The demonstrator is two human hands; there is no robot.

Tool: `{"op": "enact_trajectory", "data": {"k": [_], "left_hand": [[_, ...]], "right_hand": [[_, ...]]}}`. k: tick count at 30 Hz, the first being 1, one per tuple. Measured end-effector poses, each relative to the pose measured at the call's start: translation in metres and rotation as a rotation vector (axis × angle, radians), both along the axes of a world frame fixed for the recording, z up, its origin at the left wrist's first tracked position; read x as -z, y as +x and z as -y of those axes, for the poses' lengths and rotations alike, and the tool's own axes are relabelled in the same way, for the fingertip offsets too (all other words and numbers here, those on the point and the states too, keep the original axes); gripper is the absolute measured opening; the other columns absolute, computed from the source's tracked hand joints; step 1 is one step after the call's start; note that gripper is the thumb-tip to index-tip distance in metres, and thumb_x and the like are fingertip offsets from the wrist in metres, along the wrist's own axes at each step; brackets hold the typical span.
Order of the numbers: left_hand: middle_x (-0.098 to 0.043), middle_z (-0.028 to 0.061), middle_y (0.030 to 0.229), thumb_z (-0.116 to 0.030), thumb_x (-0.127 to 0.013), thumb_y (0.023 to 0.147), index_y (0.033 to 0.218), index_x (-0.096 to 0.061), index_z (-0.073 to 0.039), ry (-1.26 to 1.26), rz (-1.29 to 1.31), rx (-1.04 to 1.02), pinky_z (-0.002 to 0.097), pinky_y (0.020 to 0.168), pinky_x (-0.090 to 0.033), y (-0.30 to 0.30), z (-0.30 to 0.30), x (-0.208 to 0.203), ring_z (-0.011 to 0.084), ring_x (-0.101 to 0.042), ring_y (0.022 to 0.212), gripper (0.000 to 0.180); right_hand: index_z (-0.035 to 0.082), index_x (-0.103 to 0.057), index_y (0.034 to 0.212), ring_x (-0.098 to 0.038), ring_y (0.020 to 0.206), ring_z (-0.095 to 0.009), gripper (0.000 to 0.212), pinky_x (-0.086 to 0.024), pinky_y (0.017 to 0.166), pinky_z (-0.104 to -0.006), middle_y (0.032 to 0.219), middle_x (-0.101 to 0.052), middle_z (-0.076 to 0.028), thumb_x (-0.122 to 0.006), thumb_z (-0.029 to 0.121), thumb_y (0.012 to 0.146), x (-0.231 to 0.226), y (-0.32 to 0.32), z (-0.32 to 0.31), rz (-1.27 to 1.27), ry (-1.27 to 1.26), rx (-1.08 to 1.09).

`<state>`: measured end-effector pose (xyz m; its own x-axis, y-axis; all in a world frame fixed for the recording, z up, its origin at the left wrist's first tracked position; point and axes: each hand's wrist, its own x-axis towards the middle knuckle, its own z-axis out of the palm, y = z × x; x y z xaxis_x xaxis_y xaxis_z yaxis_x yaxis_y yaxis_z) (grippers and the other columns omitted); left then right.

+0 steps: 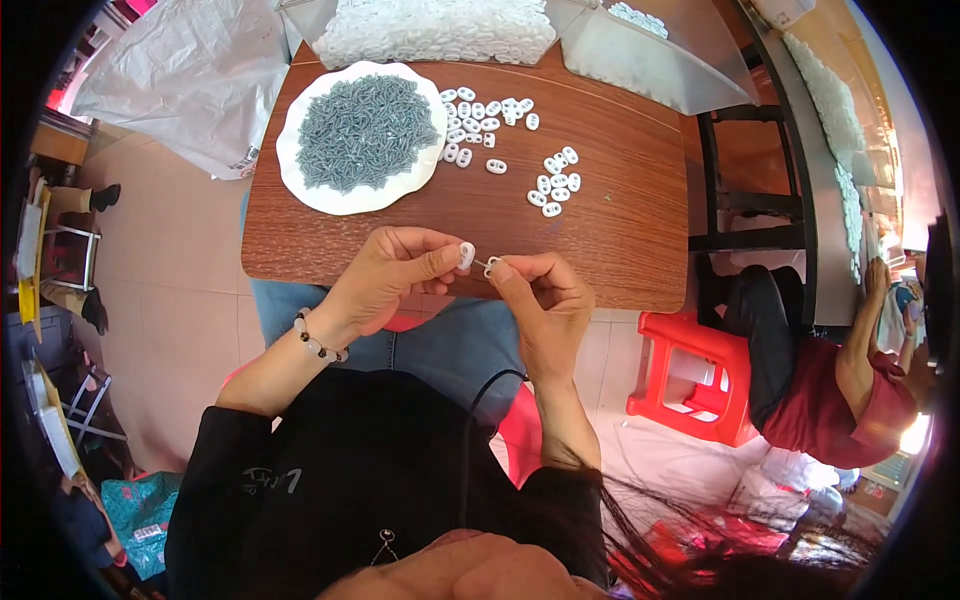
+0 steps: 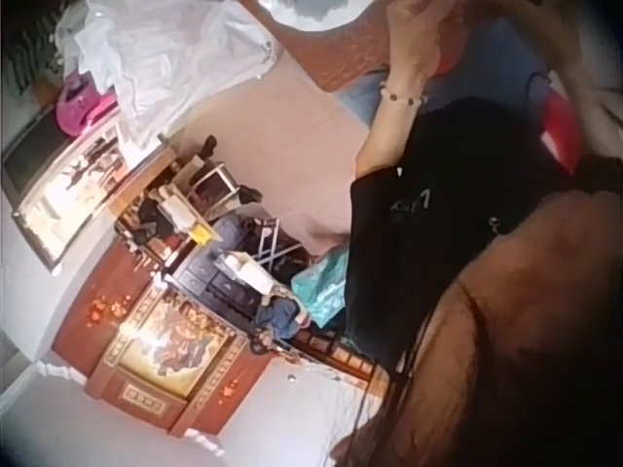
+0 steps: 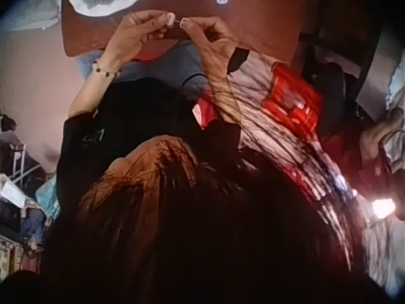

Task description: Assembling small white plastic components by hand at a workbench.

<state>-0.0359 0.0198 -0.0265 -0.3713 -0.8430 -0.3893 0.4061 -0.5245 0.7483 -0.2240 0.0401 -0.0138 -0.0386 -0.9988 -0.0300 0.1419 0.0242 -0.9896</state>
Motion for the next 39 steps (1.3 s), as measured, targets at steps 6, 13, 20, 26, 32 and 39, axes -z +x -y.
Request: {"op": "enact_trajectory", "data": {"k": [6,13,20,26,32,39], "left_hand": [[-0.068,0.0042,0.091,-0.016,-0.067,0.09,0.103,-0.069,-0.001,-0.01,0.002,-0.002,0.0214,0.069,-0.049,0.001,-0.001,0.0,0.0083,-0.06,0.08,0.021],[-0.068,0.0041,0.092,-0.016,-0.067,0.089,0.103,-0.069,-0.001,-0.037,0.037,-0.004,0.0215,0.069,-0.05,0.002,-0.002,0.0,0.0082,-0.061,0.081,0.021],[-0.068,0.0022,0.087,-0.017,-0.069,0.088,0.102,-0.069,-0.001,-0.079,0.098,-0.013,0.0191,0.061,-0.047,-0.003,-0.004,-0.001,0.005,-0.058,0.073,0.021],[-0.067,0.0035,0.084,-0.016,-0.069,0.088,0.101,-0.069,0.002,-0.116,0.152,-0.009,0.0196,0.059,-0.045,-0.003,-0.009,-0.005,0.0054,-0.056,0.069,0.022],[-0.069,0.0076,0.09,-0.012,-0.068,0.089,0.099,-0.07,0.004,-0.106,0.118,0.044,0.0248,0.071,-0.053,0.004,-0.009,-0.019,0.0103,-0.063,0.078,0.02],[-0.067,0.0055,0.081,-0.015,-0.067,0.089,0.096,-0.07,0.004,-0.224,0.165,0.143,0.0229,0.064,-0.049,0.012,-0.006,-0.023,0.0093,-0.06,0.071,0.02]], "right_hand": [[-0.001,-0.067,0.086,-0.056,0.069,-0.004,0.004,-0.044,0.064,-0.0178,0.078,-0.064,-0.002,-0.069,0.001,0.084,0.0,0.001,0.001,-0.025,-0.009,-0.008],[-0.002,-0.067,0.087,-0.056,0.069,-0.005,0.004,-0.044,0.064,-0.0182,0.078,-0.065,-0.002,-0.069,0.001,0.084,0.002,0.002,0.001,-0.052,-0.006,-0.007],[-0.002,-0.066,0.087,-0.057,0.07,-0.005,0.004,-0.044,0.064,-0.0182,0.078,-0.065,-0.002,-0.069,0.0,0.084,0.0,0.003,0.0,-0.08,0.011,-0.02],[-0.002,-0.065,0.09,-0.058,0.072,-0.005,0.005,-0.046,0.066,-0.0185,0.08,-0.066,-0.003,-0.067,-0.001,0.085,-0.001,0.006,0.0,-0.039,-0.008,-0.044],[-0.002,-0.063,0.094,-0.059,0.073,-0.007,0.014,-0.048,0.068,-0.0195,0.084,-0.066,-0.004,-0.071,0.002,0.084,0.003,0.0,0.001,0.048,0.038,-0.207],[-0.002,-0.062,0.107,-0.059,0.09,-0.01,0.033,-0.048,0.081,-0.0232,0.096,-0.064,-0.005,-0.077,0.007,0.079,0.003,-0.001,0.0,0.099,0.057,-0.299]]}}
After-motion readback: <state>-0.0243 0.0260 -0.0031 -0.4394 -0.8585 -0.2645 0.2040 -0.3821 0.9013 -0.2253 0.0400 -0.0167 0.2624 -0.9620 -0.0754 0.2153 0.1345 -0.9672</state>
